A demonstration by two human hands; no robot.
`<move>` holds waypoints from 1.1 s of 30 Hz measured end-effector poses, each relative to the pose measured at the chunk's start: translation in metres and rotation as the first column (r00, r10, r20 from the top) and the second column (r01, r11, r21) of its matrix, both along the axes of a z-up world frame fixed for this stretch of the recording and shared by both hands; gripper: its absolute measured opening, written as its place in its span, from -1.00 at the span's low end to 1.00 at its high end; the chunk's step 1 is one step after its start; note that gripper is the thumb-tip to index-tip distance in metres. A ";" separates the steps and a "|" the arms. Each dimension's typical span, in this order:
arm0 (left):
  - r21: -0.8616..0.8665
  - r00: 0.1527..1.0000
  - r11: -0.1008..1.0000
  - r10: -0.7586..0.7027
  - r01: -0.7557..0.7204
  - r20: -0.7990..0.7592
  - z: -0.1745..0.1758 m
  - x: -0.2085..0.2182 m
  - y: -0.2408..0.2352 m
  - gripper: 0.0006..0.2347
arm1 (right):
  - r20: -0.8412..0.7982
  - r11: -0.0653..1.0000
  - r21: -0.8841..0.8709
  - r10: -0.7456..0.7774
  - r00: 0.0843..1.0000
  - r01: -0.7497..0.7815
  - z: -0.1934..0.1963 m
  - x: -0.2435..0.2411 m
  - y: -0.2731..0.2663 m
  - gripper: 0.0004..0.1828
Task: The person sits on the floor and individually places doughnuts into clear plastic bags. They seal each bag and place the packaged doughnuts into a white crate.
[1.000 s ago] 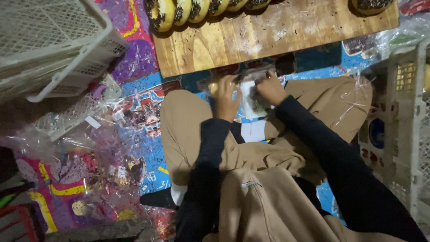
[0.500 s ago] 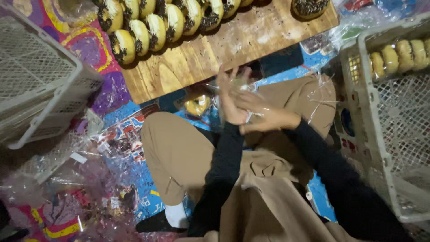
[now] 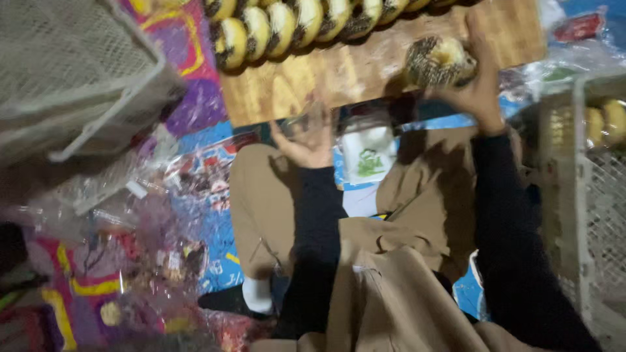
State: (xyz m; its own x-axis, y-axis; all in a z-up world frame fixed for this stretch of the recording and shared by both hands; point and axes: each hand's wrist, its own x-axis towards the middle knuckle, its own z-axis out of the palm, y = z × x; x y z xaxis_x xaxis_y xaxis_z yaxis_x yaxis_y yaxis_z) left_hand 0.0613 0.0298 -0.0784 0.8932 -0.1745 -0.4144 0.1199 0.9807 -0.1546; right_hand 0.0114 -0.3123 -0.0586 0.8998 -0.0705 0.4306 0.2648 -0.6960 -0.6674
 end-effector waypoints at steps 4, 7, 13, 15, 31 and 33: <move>-0.078 0.997 0.994 0.078 -0.079 -0.015 -0.012 -0.005 -0.014 -0.58 | -0.105 0.957 0.277 -0.056 0.993 0.083 0.075 -0.068 0.150 0.38; 0.205 0.985 0.978 0.002 -0.038 0.173 -0.009 -0.040 -0.026 -0.45 | -0.030 0.969 -0.143 -0.206 0.978 0.200 0.100 -0.082 0.200 0.36; 0.162 0.951 0.982 0.045 -0.099 0.305 0.026 -0.042 -0.008 -0.51 | -0.017 0.977 -0.182 -0.117 0.993 0.111 0.101 -0.067 0.222 0.31; 0.187 0.954 0.976 0.049 -0.108 0.297 0.034 -0.031 0.004 -0.56 | 0.024 0.987 -0.115 -0.109 0.994 0.111 0.102 -0.066 0.218 0.28; 0.258 0.855 0.959 -0.034 -0.118 0.517 0.088 -0.065 -0.015 -0.34 | 0.036 0.998 -0.030 0.056 0.998 -0.055 0.129 -0.077 0.224 0.25; 0.245 0.851 0.966 -0.195 0.082 0.487 0.076 -0.064 -0.018 -0.39 | 0.123 0.998 -0.058 0.001 0.992 0.006 0.129 -0.073 0.218 0.19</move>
State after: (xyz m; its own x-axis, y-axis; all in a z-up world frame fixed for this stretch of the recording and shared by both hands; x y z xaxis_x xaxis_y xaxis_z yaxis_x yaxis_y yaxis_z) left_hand -0.0030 0.0121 -0.0028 0.9609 -0.2731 0.0446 0.2623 0.9502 0.1685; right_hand -0.0617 -0.0945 0.0700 0.8396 -0.0441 0.5414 0.3405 -0.7338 -0.5879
